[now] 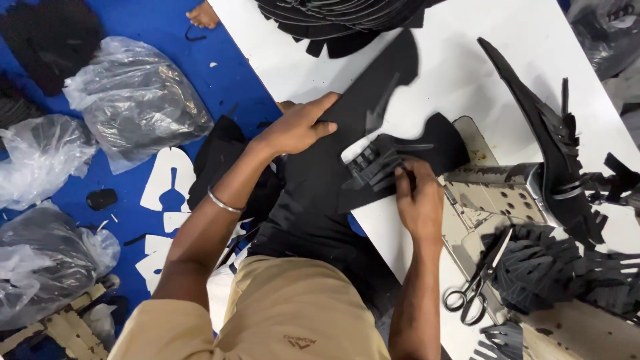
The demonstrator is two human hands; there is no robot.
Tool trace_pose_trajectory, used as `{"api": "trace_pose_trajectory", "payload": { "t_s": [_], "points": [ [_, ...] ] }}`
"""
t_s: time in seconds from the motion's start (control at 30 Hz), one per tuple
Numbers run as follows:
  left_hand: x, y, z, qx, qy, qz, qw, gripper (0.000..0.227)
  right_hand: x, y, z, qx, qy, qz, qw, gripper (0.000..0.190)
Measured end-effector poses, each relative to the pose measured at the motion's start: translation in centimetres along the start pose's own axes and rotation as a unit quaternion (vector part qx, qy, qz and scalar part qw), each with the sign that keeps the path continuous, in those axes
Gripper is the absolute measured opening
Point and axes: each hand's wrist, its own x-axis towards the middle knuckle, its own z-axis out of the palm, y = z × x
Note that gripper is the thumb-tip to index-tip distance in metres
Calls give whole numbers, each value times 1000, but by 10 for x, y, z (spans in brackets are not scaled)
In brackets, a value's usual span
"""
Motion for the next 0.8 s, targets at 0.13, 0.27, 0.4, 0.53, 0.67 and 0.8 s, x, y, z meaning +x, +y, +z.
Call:
{"api": "trace_pose_trajectory", "payload": {
  "t_s": [0.13,0.27,0.4,0.53,0.67,0.8],
  "points": [
    [17,-37,14,-185,-17,126,974,60,-22,-9,-2,18,-27,79,996,19],
    [-3,-11,5,-13,-33,35,999,57,-54,-16,-8,1,-17,191,981,17],
    [-18,-27,6,-31,28,173,984,49,-108,47,1,225,8,225,948,13],
    [-17,-19,-15,-350,-5,133,927,52,-122,59,-16,276,74,207,935,12],
    [-15,4,-24,-71,42,9,997,52,-116,53,-40,287,167,180,926,19],
    [-29,43,-48,-219,61,206,952,44,-114,57,-54,352,199,141,904,18]
  ]
}}
